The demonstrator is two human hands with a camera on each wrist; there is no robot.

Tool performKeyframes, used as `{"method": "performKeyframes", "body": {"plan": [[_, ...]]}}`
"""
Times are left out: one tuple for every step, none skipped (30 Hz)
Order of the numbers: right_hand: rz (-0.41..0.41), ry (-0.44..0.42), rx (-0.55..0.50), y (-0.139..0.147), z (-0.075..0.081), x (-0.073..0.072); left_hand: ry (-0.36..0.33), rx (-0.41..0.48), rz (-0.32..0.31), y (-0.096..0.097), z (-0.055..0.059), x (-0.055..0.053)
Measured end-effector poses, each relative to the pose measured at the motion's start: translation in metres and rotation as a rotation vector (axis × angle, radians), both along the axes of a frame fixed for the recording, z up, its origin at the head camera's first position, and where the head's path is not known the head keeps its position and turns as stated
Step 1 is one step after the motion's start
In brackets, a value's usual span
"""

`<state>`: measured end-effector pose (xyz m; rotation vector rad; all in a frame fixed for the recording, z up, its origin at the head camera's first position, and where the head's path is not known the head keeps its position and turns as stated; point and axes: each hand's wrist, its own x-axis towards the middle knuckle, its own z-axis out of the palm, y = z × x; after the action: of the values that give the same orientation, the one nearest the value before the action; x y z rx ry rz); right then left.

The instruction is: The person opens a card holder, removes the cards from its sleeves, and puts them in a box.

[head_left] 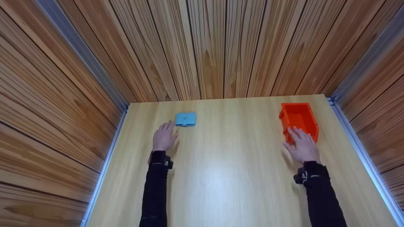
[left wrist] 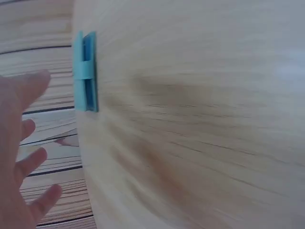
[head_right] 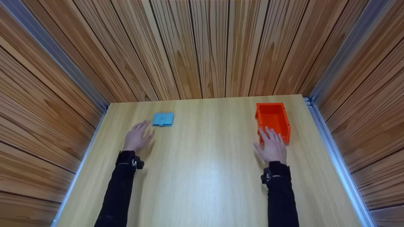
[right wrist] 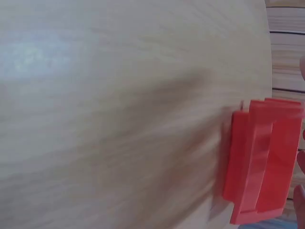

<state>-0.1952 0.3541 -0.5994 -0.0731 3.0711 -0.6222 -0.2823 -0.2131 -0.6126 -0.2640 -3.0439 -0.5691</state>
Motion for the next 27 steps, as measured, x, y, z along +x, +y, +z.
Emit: {"method": "performKeyframes", "body": {"plan": [[0.003, -0.003, -0.002, -0.003, -0.001, 0.001, -0.009, 0.011, 0.001, 0.003, -0.001, -0.005], [0.007, -0.002, 0.001, -0.006, -0.003, 0.001, -0.019, 0.017, -0.001, 0.006, -0.002, -0.01], [0.011, 0.002, 0.005, -0.009, -0.003, 0.001, -0.027, 0.028, -0.005, 0.01, -0.004, -0.015], [0.017, 0.006, 0.009, -0.014, -0.004, 0.001, -0.028, 0.04, -0.01, 0.015, -0.006, -0.02], [0.026, 0.011, 0.01, -0.018, -0.004, 0.001, -0.031, 0.05, -0.014, 0.019, -0.008, -0.025], [0.035, 0.016, 0.012, -0.023, -0.004, 0.001, -0.039, 0.061, -0.015, 0.023, -0.011, -0.03], [0.044, 0.026, 0.014, -0.028, -0.005, 0.0, -0.043, 0.071, -0.018, 0.027, -0.014, -0.034], [0.054, 0.035, 0.018, -0.033, -0.005, -0.001, -0.052, 0.075, -0.014, 0.031, -0.017, -0.038], [0.064, 0.042, 0.018, -0.038, -0.006, -0.001, -0.06, 0.083, -0.01, 0.035, -0.02, -0.042], [0.074, 0.047, 0.015, -0.043, -0.008, -0.002, -0.066, 0.085, -0.004, 0.038, -0.024, -0.044], [0.086, 0.059, 0.016, -0.047, -0.009, -0.003, -0.074, 0.081, 0.004, 0.041, -0.027, -0.047], [0.096, 0.069, 0.017, -0.051, -0.011, -0.004, -0.072, 0.077, 0.01, 0.044, -0.03, -0.049], [0.11, 0.076, 0.019, -0.056, -0.013, -0.004, -0.069, 0.072, 0.019, 0.044, -0.033, -0.049], [0.125, 0.082, 0.022, -0.061, -0.015, -0.005, -0.066, 0.067, 0.026, 0.045, -0.035, -0.048], [0.139, 0.087, 0.027, -0.064, -0.017, -0.006, -0.063, 0.064, 0.029, 0.046, -0.037, -0.048], [0.148, 0.092, 0.031, -0.067, -0.019, -0.006, -0.06, 0.059, 0.03, 0.047, -0.038, -0.047], [0.156, 0.096, 0.036, -0.07, -0.02, -0.007, -0.059, 0.058, 0.03, 0.047, -0.039, -0.047], [0.16, 0.099, 0.039, -0.072, -0.021, -0.007, -0.058, 0.063, 0.03, 0.048, -0.039, -0.047], [0.162, 0.105, 0.041, -0.073, -0.022, -0.008, -0.061, 0.07, 0.03, 0.049, -0.039, -0.047], [0.162, 0.11, 0.04, -0.074, -0.022, -0.008, -0.061, 0.074, 0.028, 0.049, -0.039, -0.047], [0.16, 0.115, 0.038, -0.075, -0.023, -0.009, -0.062, 0.075, 0.027, 0.05, -0.039, -0.047], [0.159, 0.118, 0.034, -0.076, -0.023, -0.01, -0.062, 0.078, 0.027, 0.051, -0.038, -0.048], [0.159, 0.12, 0.03, -0.076, -0.024, -0.011, -0.061, 0.078, 0.027, 0.051, -0.038, -0.048], [0.16, 0.122, 0.027, -0.077, -0.024, -0.012, -0.06, 0.076, 0.024, 0.052, -0.038, -0.048], [0.159, 0.122, 0.021, -0.077, -0.025, -0.012, -0.055, 0.071, 0.015, 0.053, -0.038, -0.048], [0.16, 0.116, 0.015, -0.077, -0.025, -0.013, -0.051, 0.066, 0.005, 0.055, -0.039, -0.048], [0.161, 0.11, 0.013, -0.076, -0.026, -0.013, -0.052, 0.064, -0.006, 0.056, -0.039, -0.048]]}}
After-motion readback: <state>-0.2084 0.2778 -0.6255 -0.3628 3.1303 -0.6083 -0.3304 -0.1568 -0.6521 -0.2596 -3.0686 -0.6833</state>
